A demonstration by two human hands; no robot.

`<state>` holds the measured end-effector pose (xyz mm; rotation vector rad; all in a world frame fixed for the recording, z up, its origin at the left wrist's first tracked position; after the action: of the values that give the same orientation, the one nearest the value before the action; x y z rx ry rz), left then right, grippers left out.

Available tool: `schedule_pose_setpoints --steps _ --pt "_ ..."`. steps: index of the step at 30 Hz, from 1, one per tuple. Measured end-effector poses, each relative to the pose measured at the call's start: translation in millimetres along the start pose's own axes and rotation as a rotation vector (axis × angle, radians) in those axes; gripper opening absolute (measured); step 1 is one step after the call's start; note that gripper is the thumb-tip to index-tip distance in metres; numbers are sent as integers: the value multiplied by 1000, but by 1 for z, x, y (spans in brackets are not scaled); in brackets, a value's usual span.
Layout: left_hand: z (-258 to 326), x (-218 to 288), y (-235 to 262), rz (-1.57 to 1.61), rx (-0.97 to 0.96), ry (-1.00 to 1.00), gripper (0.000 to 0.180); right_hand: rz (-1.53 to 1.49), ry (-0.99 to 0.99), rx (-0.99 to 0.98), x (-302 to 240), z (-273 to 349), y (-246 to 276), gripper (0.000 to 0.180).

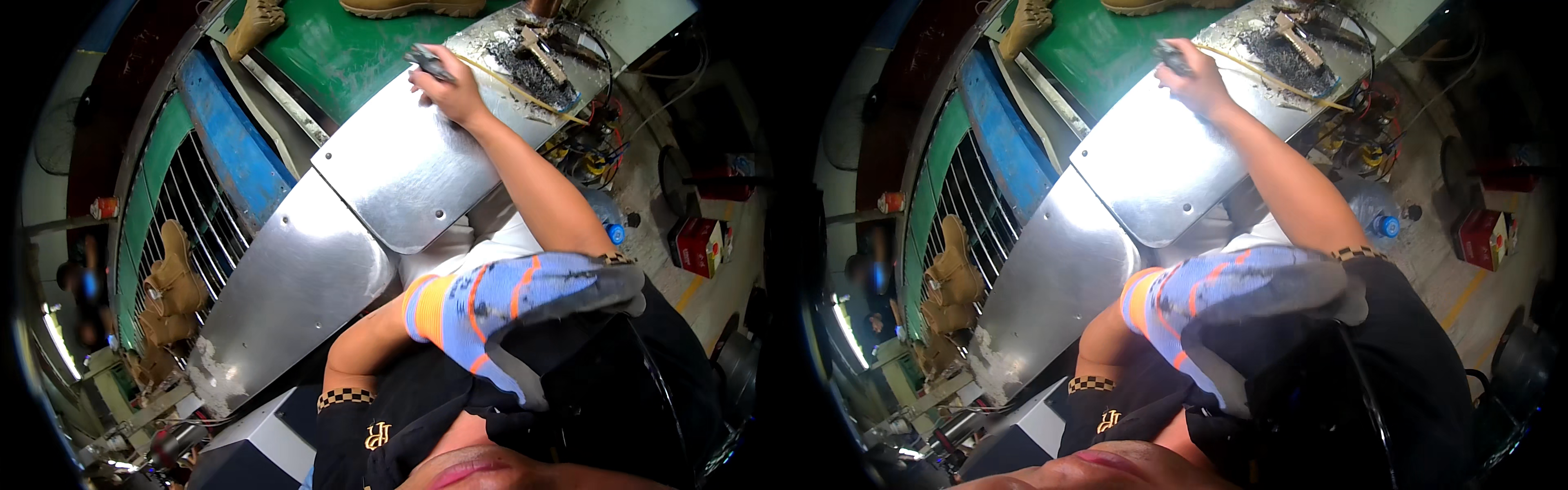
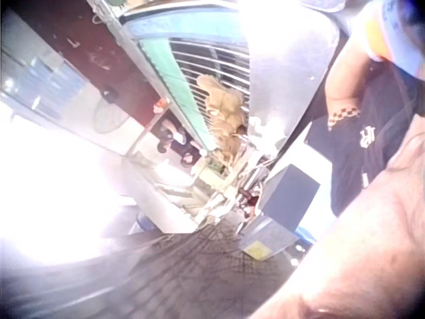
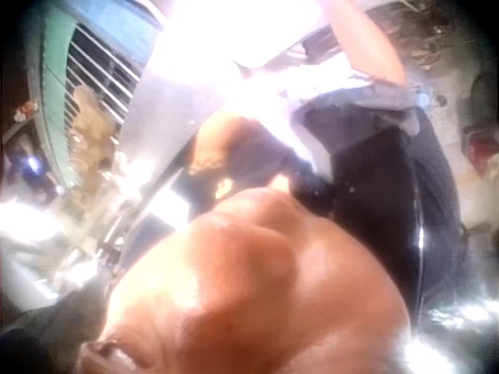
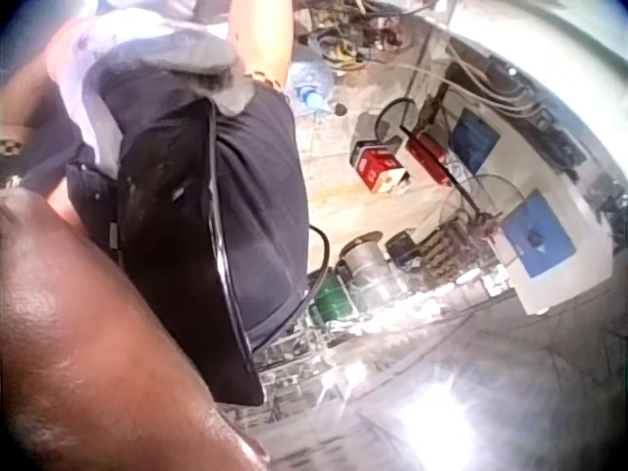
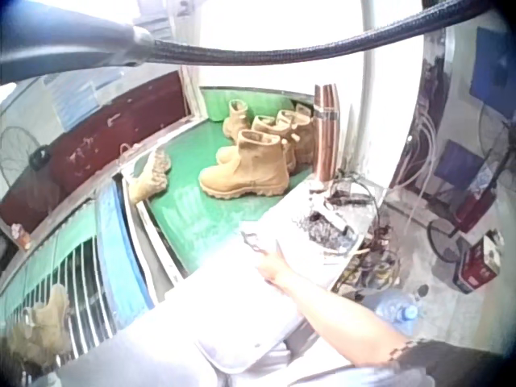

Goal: The person holds a tan boot and uses an airbrush to apply a finishing spray along the seam between the upper and the sole, rotating the boot to coat all sides.

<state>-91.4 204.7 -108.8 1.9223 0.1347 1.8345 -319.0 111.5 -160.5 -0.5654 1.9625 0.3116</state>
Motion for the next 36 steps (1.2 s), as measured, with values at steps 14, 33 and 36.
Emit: schedule_pose_setpoints --steps 14,33,36 --pt "-38 -271 441 307 1079 607 53 117 38 89 34 -45 -54 45" --pt "-207 -176 515 -154 641 87 41 125 43 14 25 -50 -60 43" --pt "-182 -198 491 -249 531 372 56 83 62 45 30 -50 -62 41"
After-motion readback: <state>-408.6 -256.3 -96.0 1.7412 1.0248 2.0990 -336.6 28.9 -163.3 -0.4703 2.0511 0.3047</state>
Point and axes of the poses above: each hand's wrist, its own z-axis away from the middle knuckle, its own y-axis out of the back of the hand, x = y × z, the point moved 10 cm from there along -z, towards the middle knuckle, and after that the axes turned 14 degrees about y, right-handed, at the moved point
